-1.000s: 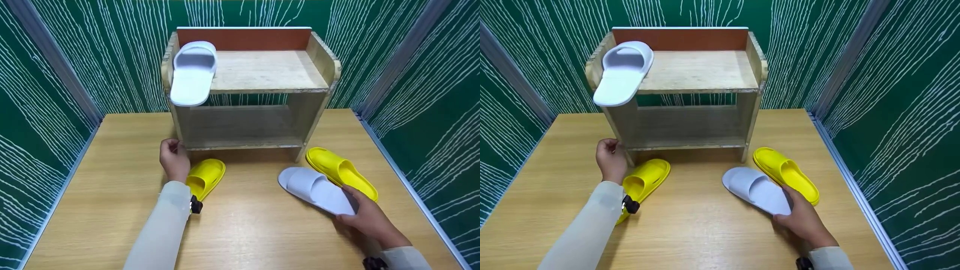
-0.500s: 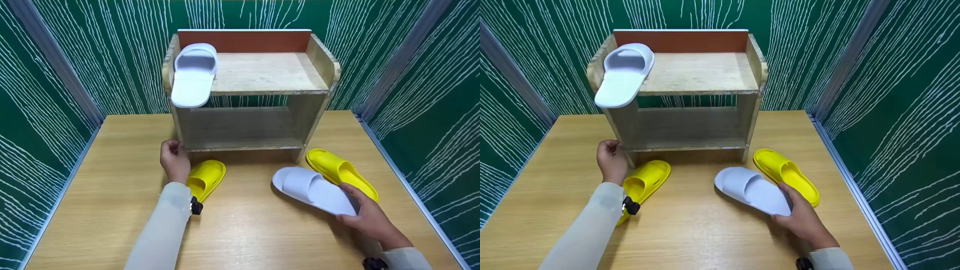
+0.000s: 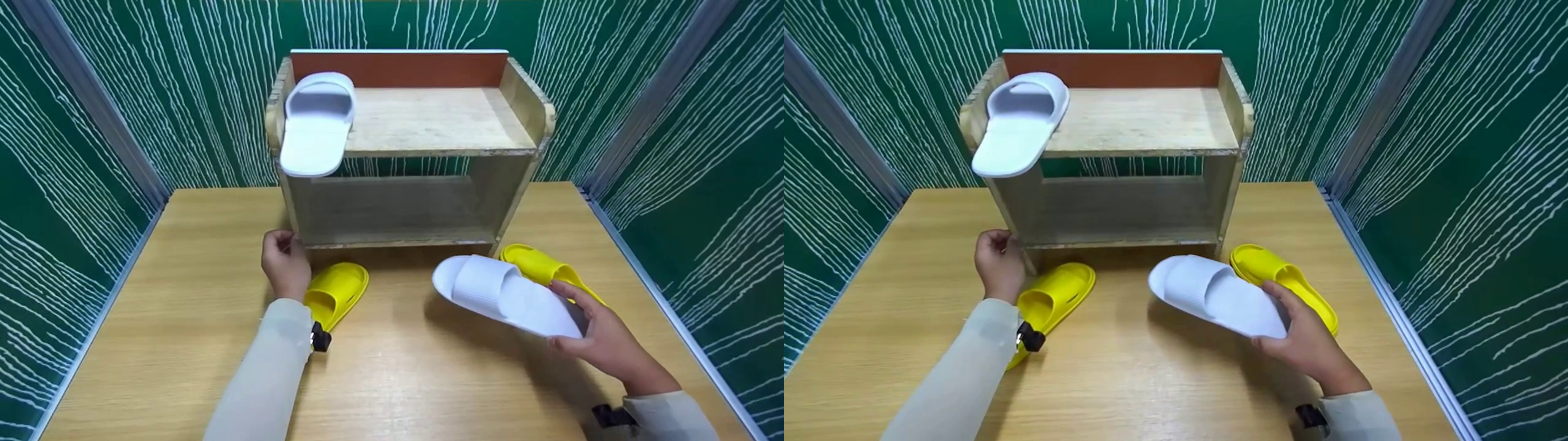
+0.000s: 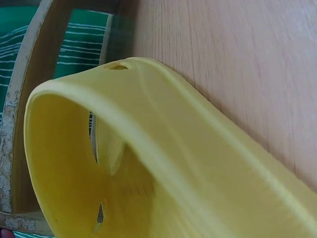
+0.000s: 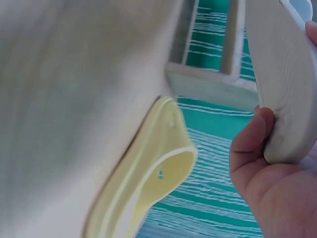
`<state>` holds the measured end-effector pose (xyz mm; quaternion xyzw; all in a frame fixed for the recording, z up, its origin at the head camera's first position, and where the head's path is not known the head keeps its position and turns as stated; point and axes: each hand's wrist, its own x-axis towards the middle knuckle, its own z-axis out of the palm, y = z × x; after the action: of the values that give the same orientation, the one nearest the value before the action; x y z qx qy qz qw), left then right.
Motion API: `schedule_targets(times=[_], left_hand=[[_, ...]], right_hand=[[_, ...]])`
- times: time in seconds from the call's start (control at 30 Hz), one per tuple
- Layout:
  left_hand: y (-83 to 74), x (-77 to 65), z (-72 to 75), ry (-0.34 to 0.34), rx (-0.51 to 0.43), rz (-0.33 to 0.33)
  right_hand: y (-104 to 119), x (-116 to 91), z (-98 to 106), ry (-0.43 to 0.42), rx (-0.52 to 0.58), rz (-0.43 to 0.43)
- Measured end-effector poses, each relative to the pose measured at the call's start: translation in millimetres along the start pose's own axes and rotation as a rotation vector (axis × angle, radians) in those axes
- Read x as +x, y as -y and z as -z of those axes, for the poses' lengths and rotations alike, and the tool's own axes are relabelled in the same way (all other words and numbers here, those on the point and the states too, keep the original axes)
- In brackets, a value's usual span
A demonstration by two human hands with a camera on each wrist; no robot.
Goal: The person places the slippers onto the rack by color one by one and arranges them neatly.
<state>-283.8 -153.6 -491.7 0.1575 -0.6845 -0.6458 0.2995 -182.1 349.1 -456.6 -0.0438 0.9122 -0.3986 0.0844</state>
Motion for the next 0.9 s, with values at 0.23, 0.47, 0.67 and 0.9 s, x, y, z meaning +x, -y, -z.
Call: schedule_targets(times=[0.23,0.47,0.67,0.9], left_hand=[[-2.3,-0.6,0.6,0.009,0.005,-0.011],[-1.7,-0.3,2.4,0.02,0.017,0.018],[-1.9,-0.2,2.7,0.022,0.016,0.016],[-3.9,-0.3,2.3,0.029,0.013,0.022]], right_hand=[[26.2,-0.6,6.9,-0.032,0.034,0.156],[57.4,-4.0,14.4,-0.051,0.001,0.217],[81.1,-6.9,22.5,-0.099,-0.049,0.281],[105.5,-8.7,33.4,-0.137,-0.033,0.321]])
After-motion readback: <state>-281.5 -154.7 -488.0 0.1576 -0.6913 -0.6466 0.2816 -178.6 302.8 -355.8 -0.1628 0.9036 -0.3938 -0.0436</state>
